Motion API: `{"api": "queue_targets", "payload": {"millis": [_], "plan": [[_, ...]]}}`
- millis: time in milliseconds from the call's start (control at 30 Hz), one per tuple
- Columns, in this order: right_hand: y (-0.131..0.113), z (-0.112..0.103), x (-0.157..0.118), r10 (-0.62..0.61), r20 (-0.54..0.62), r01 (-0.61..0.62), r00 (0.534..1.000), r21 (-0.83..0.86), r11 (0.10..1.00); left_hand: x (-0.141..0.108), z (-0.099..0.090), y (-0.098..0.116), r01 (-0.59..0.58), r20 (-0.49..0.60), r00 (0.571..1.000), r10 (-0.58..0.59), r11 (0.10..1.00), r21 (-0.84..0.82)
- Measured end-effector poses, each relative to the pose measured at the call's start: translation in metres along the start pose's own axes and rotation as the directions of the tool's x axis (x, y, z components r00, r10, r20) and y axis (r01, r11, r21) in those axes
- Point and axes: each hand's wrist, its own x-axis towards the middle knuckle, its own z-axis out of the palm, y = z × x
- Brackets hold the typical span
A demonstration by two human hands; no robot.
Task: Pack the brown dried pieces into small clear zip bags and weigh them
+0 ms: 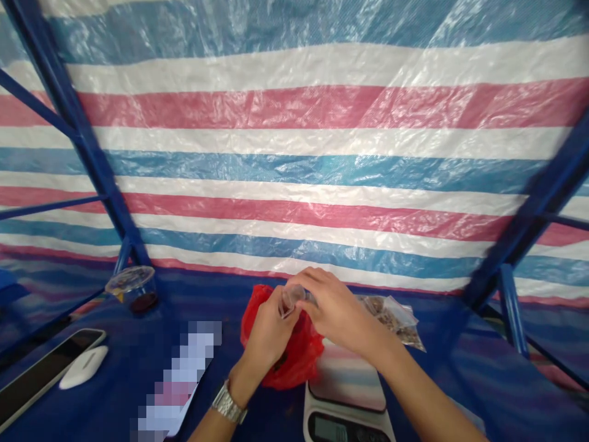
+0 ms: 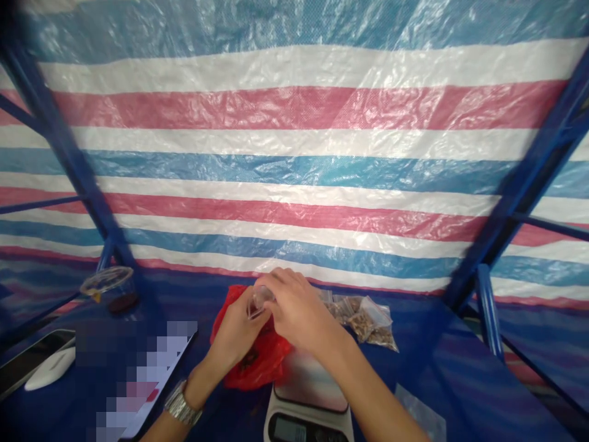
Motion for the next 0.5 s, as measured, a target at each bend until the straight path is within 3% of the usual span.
{"api": "queue_targets", "payload": {"millis": [133,300,400,500], "plan": [[-0.004,0.008,0.001,-0.062,0.061,0.067,0.996,-0.09,0.994,-0.005,0.002,-0.005,0.02,-0.033,0.999,-0.021,0.999,-0.032],[-0.004,0.018,0.008,-0.145,0.084,0.152,0.986,-0.086,0.985,-0.007,0.003,-0.012,0.03,-0.041,0.999,-0.033,0.996,-0.08],[-0.001,0.023,0.012,-0.139,0.082,0.145,0.987,-0.072,0.987,-0.006,0.001,-0.017,0.046,-0.052,0.997,-0.052,0.992,-0.114],[0.002,0.022,0.014,-0.079,0.003,0.079,0.997,-0.086,0.993,-0.001,-0.008,-0.017,0.036,-0.105,0.993,-0.049,0.992,-0.125]]}}
